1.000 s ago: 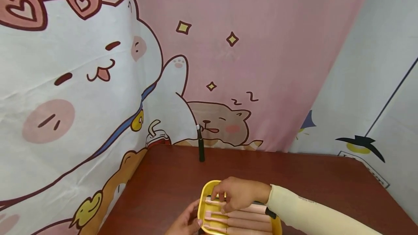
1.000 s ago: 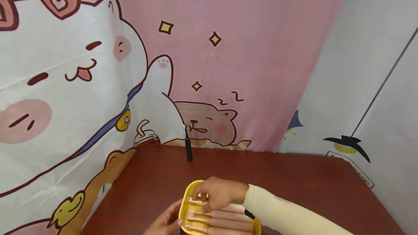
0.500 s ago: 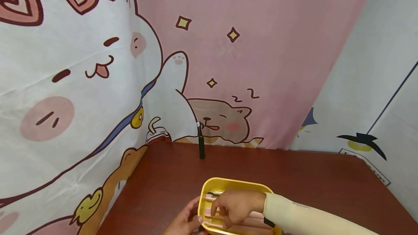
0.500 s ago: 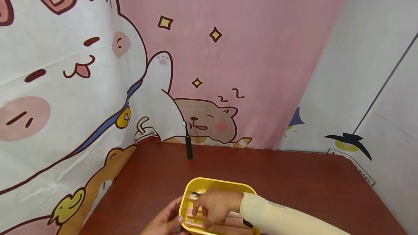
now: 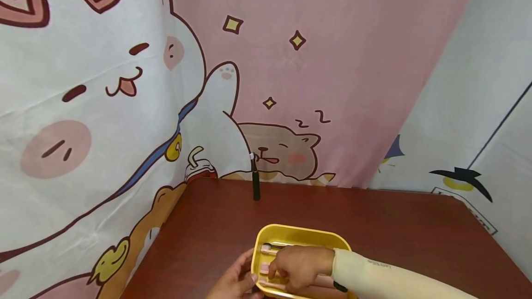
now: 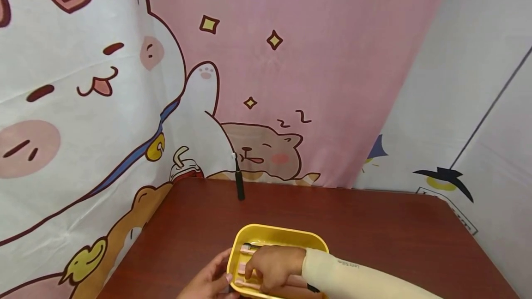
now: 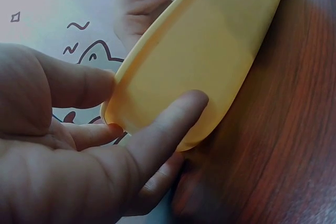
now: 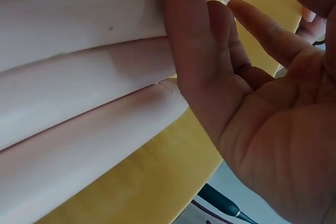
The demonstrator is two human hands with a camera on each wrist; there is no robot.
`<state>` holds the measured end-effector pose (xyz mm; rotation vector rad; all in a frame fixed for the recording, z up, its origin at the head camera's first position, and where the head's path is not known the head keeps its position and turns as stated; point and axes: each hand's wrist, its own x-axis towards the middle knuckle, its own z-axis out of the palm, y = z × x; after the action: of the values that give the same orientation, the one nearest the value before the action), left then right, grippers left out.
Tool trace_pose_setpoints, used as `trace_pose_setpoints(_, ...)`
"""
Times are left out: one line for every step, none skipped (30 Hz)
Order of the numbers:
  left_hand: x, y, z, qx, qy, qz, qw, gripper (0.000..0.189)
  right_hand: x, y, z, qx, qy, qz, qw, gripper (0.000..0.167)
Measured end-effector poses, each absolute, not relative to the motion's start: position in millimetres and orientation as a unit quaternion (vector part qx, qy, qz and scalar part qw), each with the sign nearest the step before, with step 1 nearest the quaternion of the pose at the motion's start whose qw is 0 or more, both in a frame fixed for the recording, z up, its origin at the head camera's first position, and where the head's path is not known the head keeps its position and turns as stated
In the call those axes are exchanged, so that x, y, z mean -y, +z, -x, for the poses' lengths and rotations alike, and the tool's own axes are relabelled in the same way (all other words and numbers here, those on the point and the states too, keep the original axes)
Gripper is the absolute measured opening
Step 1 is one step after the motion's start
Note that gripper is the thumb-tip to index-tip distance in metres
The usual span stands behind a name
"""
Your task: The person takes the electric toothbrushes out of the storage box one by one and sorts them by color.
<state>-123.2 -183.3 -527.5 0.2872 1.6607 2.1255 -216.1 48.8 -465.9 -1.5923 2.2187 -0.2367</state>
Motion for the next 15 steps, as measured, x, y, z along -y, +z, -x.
trace_pose_setpoints(183.4, -527.2, 123.4, -0.599, 0.765, -0.103, 0.213, 0.072, -48.5, -466.1, 216.5, -0.793, -0.086, 0.567, 0.204, 0.039)
trace_pose_setpoints(183.4, -526.8, 123.4, -0.601, 0.764, -0.102, 0.213, 0.072, -47.9, -466.5, 217.2, -0.792, -0.087, 0.567, 0.209, 0.039)
trace_pose_setpoints(183.2, -526.5, 123.4, -0.602, 0.763, -0.098, 0.212, 0.072, -47.5, -466.9, 218.0, -0.791, -0.086, 0.568, 0.212, 0.040)
trace_pose_setpoints(183.1, -526.2, 123.3, -0.603, 0.763, -0.094, 0.212, 0.072, -47.1, -467.4, 218.7, -0.790, -0.085, 0.568, 0.215, 0.040)
trace_pose_setpoints(182.9, -525.9, 123.2, -0.604, 0.763, -0.089, 0.212, 0.072, -46.8, -468.1, 219.4, -0.788, -0.083, 0.570, 0.215, 0.040)
trace_pose_setpoints(182.7, -525.6, 122.9, -0.605, 0.763, -0.084, 0.212, 0.071, -46.4, -468.9, 220.0, -0.787, -0.080, 0.573, 0.216, 0.039)
trace_pose_setpoints(182.5, -525.3, 122.6, -0.606, 0.763, -0.079, 0.213, 0.071, -46.2, -469.6, 220.6, -0.785, -0.077, 0.575, 0.216, 0.038)
trace_pose_setpoints(182.3, -525.2, 122.3, -0.606, 0.763, -0.074, 0.213, 0.070, -45.8, -470.3, 221.1, -0.784, -0.073, 0.576, 0.217, 0.037)
trace_pose_setpoints(182.0, -525.2, 122.2, -0.606, 0.763, -0.070, 0.214, 0.070, -45.7, -470.9, 221.4, -0.784, -0.069, 0.578, 0.217, 0.036)
trace_pose_setpoints(181.9, -525.1, 121.9, -0.605, 0.763, -0.066, 0.215, 0.070, -45.4, -471.5, 221.7, -0.782, -0.065, 0.579, 0.220, 0.034)
trace_pose_setpoints(181.8, -525.0, 121.8, -0.605, 0.764, -0.063, 0.216, 0.070, -45.1, -471.9, 221.9, -0.782, -0.061, 0.580, 0.222, 0.033)
trace_pose_setpoints(181.8, -525.0, 121.9, -0.605, 0.764, -0.062, 0.217, 0.070, -45.0, -472.2, 222.1, -0.781, -0.057, 0.582, 0.222, 0.032)
trace_pose_setpoints(181.8, -525.0, 122.1, -0.604, 0.764, -0.061, 0.218, 0.070, -44.8, -472.3, 222.3, -0.780, -0.054, 0.582, 0.222, 0.032)
trace_pose_setpoints(181.9, -525.2, 122.4, -0.604, 0.764, -0.061, 0.218, 0.070, -44.6, -472.2, 222.3, -0.780, -0.050, 0.582, 0.223, 0.032)
trace_pose_setpoints(182.0, -525.8, 122.9, -0.604, 0.764, -0.062, 0.218, 0.070, -44.3, -472.1, 222.4, -0.780, -0.048, 0.583, 0.224, 0.031)
